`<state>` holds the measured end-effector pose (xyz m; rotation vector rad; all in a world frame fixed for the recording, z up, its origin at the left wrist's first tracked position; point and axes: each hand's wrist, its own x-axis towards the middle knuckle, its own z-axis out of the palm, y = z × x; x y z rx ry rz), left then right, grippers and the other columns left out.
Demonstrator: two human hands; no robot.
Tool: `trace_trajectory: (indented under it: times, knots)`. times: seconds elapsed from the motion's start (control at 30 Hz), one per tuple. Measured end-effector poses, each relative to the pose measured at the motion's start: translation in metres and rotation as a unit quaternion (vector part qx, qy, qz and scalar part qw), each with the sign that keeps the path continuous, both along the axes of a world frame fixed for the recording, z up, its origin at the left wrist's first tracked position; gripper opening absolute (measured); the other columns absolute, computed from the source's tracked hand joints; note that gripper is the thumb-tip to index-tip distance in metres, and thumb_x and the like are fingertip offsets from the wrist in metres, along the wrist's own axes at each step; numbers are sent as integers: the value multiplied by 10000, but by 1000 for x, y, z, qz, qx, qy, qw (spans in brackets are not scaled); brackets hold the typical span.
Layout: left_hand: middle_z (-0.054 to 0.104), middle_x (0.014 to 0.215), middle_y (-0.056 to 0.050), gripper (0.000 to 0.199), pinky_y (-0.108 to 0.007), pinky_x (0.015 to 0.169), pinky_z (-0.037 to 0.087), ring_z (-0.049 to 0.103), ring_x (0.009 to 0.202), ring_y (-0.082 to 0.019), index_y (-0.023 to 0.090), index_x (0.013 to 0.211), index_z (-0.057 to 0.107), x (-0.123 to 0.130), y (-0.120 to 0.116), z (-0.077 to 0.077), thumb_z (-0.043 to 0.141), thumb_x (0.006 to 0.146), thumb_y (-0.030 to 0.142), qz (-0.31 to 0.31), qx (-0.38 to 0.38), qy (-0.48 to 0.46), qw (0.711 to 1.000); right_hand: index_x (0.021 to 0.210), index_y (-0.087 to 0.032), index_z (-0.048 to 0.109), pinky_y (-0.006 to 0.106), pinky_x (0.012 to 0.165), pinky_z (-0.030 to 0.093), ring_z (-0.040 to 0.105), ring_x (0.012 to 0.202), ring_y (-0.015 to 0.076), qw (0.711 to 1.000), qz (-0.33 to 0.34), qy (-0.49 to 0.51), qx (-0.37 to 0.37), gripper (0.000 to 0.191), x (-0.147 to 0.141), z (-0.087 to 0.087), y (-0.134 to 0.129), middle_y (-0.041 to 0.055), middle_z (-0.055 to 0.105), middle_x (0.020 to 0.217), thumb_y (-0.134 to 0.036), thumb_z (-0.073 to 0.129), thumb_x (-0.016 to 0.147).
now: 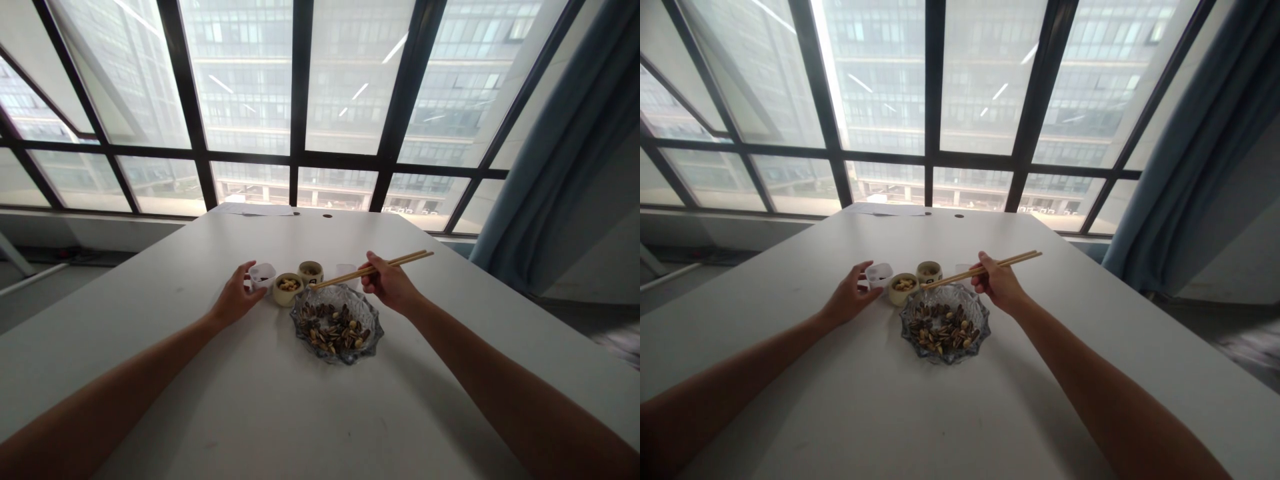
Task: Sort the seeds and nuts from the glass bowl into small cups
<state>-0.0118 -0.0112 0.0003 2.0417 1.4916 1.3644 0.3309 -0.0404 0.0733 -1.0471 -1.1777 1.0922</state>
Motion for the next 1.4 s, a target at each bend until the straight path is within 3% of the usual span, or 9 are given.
trace_trajectory:
  times: [0.1, 0.27, 0.37, 0.5, 0.63, 0.87, 1.07, 1.23, 1.4]
  knots:
    - [646, 1183, -141, 711, -366, 731, 589, 648, 1005, -260, 171, 1324, 489, 0, 0, 0, 678, 703, 458, -3, 1, -1, 1000, 661, -164, 627, 246, 342, 426, 506, 352, 122, 991, -72, -52, 103, 539, -4, 1, -9, 31, 590, 463, -680, 602, 817]
    - [645, 1185, -151, 714, -372, 742, 588, 643, 1010, -259, 157, 1332, 482, 1, -2, 1, 675, 714, 458, 1, -8, 8, 1000, 739, -185, 684, 273, 481, 500, 607, 473, 146, 920, -105, -249, 283, 470, -9, -3, -29, 45, 675, 589, -583, 520, 928]
    - [643, 1190, -159, 717, -377, 745, 589, 644, 1020, -264, 151, 1337, 477, 0, -1, 1, 674, 722, 463, 1, -6, 11, 1000, 742, -189, 679, 287, 534, 516, 624, 507, 151, 894, -92, -302, 319, 425, -10, -8, -32, 48, 687, 616, -494, 491, 973]
    - [646, 1188, -148, 698, -374, 741, 591, 654, 1017, -262, 167, 1329, 481, 0, 1, 0, 672, 722, 453, -4, 3, 9, 1000, 760, -193, 677, 300, 566, 524, 639, 538, 162, 886, -110, -309, 328, 414, -9, -14, -30, 49, 693, 636, -482, 479, 979]
    - [642, 1197, -144, 688, -372, 738, 592, 654, 1012, -258, 172, 1321, 487, 0, 1, -1, 670, 718, 449, -2, 5, 6, 1000, 800, -198, 679, 311, 591, 533, 644, 564, 170, 895, -120, -294, 314, 429, -13, -16, -29, 48, 694, 655, -531, 470, 969]
    - [653, 1160, -145, 702, -373, 733, 589, 648, 990, -253, 162, 1319, 493, 0, 0, 0, 676, 718, 474, 1, 1, 7, 1000, 790, -181, 683, 285, 557, 517, 629, 554, 161, 930, -40, -280, 236, 478, -20, -11, -25, 43, 682, 628, -621, 536, 903]
    - [655, 1148, -147, 722, -370, 739, 588, 646, 1000, -259, 154, 1330, 489, -1, 0, 0, 674, 718, 490, -3, -8, 9, 1000, 610, -171, 636, 228, 341, 383, 491, 344, 108, 965, -95, -159, 184, 640, -4, 20, -27, 26, 579, 437, -765, 516, 818]
    - [647, 1176, -149, 730, -373, 748, 589, 646, 1003, -259, 156, 1341, 481, 0, -1, 1, 679, 716, 477, -2, -11, 12, 1000, 568, -143, 666, 204, 307, 382, 499, 298, 101, 957, 103, -264, 61, 622, 24, 52, -34, 34, 589, 403, -739, 636, 742]
    - [644, 1191, -153, 740, -386, 759, 589, 649, 1016, -266, 151, 1341, 470, -1, 0, 1, 670, 718, 496, -7, -16, 10, 1000, 610, -124, 682, 196, 348, 444, 548, 330, 101, 911, 233, -338, -34, 576, 25, 52, -38, 40, 634, 451, -684, 672, 746]
